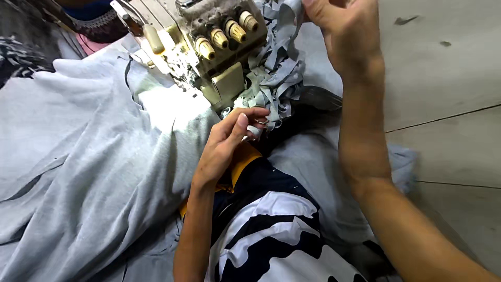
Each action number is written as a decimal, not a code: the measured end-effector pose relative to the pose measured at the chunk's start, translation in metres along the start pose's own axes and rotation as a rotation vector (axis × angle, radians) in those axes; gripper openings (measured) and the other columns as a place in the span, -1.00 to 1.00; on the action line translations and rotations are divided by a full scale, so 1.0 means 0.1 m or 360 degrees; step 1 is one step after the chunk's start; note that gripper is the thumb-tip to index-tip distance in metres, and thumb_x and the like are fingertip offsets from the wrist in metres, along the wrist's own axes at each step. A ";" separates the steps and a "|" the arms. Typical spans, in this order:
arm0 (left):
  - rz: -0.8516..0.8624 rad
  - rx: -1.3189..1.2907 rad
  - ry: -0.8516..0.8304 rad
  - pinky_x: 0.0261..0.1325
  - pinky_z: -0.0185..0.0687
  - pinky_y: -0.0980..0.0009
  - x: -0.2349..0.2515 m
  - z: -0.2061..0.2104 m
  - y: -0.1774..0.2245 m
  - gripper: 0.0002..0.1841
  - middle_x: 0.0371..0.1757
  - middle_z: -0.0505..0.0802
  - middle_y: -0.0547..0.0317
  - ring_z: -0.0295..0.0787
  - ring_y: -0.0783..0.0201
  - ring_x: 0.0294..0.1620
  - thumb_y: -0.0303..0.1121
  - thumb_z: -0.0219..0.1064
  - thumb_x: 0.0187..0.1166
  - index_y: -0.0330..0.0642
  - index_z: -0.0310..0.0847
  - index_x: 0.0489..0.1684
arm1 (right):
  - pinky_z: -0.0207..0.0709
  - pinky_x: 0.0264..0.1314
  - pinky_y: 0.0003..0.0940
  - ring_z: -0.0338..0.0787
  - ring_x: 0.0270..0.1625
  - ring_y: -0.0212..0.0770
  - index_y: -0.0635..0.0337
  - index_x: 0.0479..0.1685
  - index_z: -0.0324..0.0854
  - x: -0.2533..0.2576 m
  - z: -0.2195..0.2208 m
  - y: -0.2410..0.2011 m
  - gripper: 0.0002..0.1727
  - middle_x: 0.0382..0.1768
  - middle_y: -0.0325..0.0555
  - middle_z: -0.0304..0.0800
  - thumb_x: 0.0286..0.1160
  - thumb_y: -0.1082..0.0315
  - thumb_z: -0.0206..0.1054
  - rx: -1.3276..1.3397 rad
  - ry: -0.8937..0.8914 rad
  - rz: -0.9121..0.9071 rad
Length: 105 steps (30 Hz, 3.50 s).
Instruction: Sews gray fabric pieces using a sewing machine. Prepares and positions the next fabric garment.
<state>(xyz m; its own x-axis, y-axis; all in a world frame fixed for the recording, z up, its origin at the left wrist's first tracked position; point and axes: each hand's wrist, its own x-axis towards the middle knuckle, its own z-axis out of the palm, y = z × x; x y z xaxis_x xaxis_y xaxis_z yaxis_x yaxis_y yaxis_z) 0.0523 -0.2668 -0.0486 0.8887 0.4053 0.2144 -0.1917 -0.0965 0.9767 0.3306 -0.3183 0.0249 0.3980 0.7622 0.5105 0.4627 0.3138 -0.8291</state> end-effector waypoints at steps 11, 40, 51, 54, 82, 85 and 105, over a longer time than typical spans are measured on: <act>-0.0127 -0.0552 0.0612 -0.20 0.69 0.58 -0.28 -0.12 0.10 -0.67 -0.05 0.85 0.21 0.77 0.45 -0.22 -0.10 0.10 0.83 -0.08 0.70 0.18 | 0.54 -0.66 -0.57 0.62 -0.63 -0.41 0.22 0.02 0.58 -0.99 1.02 -0.37 -0.88 -0.53 -0.21 0.68 0.73 0.36 0.28 0.0266 -0.0564 0.0243; 0.0334 0.1238 0.0019 -0.02 0.77 0.51 -0.06 -0.93 0.68 -0.88 -0.09 0.84 0.18 0.80 0.44 -0.09 -0.39 0.38 0.65 -0.23 0.79 -0.08 | 0.67 -0.01 -0.32 0.78 -0.11 -0.31 0.15 0.07 0.74 -1.61 1.27 0.36 -0.74 -0.09 -0.14 0.83 0.81 0.26 0.16 -0.0383 -0.0117 0.0339; 0.0089 0.1358 0.0476 0.01 0.76 0.56 0.05 -0.76 0.29 -0.86 -0.09 0.91 0.21 0.85 0.49 -0.08 -0.35 0.39 0.65 -0.16 0.83 -0.06 | 0.70 0.06 -0.46 0.80 -0.10 -0.46 0.20 -0.03 0.77 -1.20 1.65 0.56 -0.54 -0.17 -0.24 0.85 0.93 0.17 -0.07 0.0657 -0.0289 0.0470; -0.0043 0.1607 0.0653 0.06 0.70 0.58 0.16 -0.87 0.16 -0.83 -0.08 0.91 0.23 0.83 0.51 -0.09 -0.26 0.39 0.64 -0.09 0.86 -0.05 | 0.70 -0.04 -0.49 0.81 -0.19 -0.48 0.23 -0.16 0.82 -1.17 1.72 0.59 -0.72 -0.24 -0.23 0.90 0.76 0.31 0.22 0.0583 -0.0247 0.0303; 0.0268 0.2494 0.0486 0.40 0.41 0.08 -0.28 -0.61 -0.19 -0.55 0.50 0.73 0.06 0.63 0.01 0.40 -0.11 0.17 0.77 -0.07 0.63 0.52 | 0.41 -0.67 -0.51 0.56 -0.64 -0.35 0.09 -0.39 0.51 -1.42 1.80 0.45 -0.79 -0.55 -0.20 0.64 0.53 0.29 0.44 0.0312 0.0122 0.0557; 0.0229 0.2571 0.0517 0.37 0.40 0.08 -0.28 -0.57 -0.21 -0.56 0.52 0.72 0.07 0.62 0.00 0.41 -0.11 0.14 0.78 -0.04 0.65 0.51 | 0.57 -0.61 -0.49 0.71 -0.56 -0.34 0.09 0.05 0.49 -1.38 1.78 0.43 -0.75 -0.46 -0.18 0.77 0.53 0.37 0.44 0.0262 0.0039 0.0567; -0.0042 0.2026 0.0892 0.61 0.15 -0.06 -0.30 -0.41 -0.25 -0.42 0.57 0.64 0.04 0.38 -0.04 0.63 -0.01 0.08 0.76 -0.17 0.45 0.63 | 0.61 -0.50 -0.53 0.72 -0.51 -0.44 0.10 -0.21 0.81 -1.38 1.71 0.24 -0.89 -0.44 -0.30 0.83 0.55 0.28 0.49 0.0260 -0.0026 0.0637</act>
<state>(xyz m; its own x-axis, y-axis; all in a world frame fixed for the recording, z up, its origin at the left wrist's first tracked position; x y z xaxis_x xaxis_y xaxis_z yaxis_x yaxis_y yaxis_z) 0.0137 -0.2395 -0.0789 0.5442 0.6972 0.4665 0.5985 -0.7124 0.3665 0.1513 -0.3194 -0.1042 0.5072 0.8505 0.1390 0.1423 0.0765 -0.9869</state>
